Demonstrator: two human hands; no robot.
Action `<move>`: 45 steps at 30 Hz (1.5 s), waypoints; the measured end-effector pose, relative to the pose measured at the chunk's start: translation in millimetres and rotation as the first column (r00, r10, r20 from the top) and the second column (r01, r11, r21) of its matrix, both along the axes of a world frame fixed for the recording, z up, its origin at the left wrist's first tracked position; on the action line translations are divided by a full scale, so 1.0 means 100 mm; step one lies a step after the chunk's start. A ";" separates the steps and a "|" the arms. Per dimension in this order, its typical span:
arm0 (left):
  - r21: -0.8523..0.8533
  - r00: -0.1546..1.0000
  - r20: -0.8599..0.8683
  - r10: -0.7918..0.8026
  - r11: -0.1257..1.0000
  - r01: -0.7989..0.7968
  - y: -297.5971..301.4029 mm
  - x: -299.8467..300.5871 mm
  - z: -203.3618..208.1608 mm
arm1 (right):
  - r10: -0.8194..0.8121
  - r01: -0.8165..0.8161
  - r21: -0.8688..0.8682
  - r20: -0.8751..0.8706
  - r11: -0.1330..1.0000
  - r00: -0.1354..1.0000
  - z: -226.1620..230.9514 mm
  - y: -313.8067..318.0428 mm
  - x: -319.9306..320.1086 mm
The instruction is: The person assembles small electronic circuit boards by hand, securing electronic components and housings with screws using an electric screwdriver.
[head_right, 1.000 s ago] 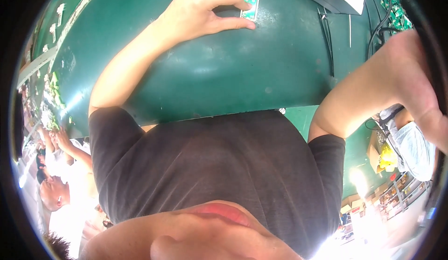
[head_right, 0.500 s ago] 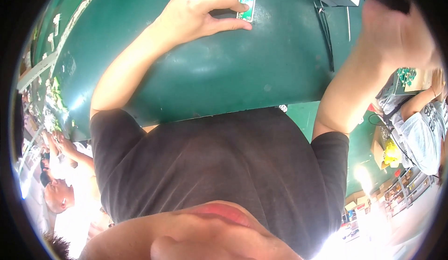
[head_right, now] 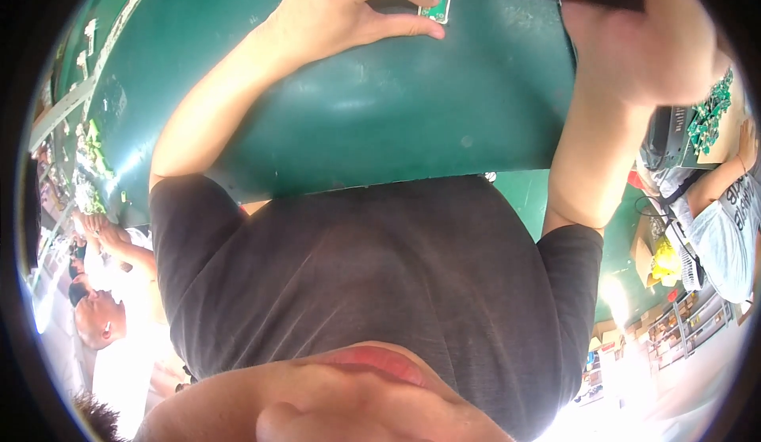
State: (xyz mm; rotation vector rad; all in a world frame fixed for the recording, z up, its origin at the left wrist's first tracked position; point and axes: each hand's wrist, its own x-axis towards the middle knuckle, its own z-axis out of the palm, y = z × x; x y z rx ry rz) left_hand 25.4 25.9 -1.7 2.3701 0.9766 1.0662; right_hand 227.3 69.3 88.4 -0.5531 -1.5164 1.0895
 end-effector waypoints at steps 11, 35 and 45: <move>-0.047 0.999 0.049 -0.016 0.999 0.019 0.00 0.02 0.01 | 0.000 0.029 -0.143 0.202 0.989 0.979 -0.10 -0.11 -0.02; -0.060 0.994 0.111 -0.014 0.998 0.020 -0.04 -0.11 -0.01 | 0.138 -0.130 -0.058 0.148 0.990 0.979 -0.39 -0.03 -0.24; -0.010 0.759 -0.173 0.627 0.770 -0.638 0.34 -0.91 0.65 | 0.197 -0.198 -0.024 -0.044 0.980 0.980 -0.57 0.07 -0.32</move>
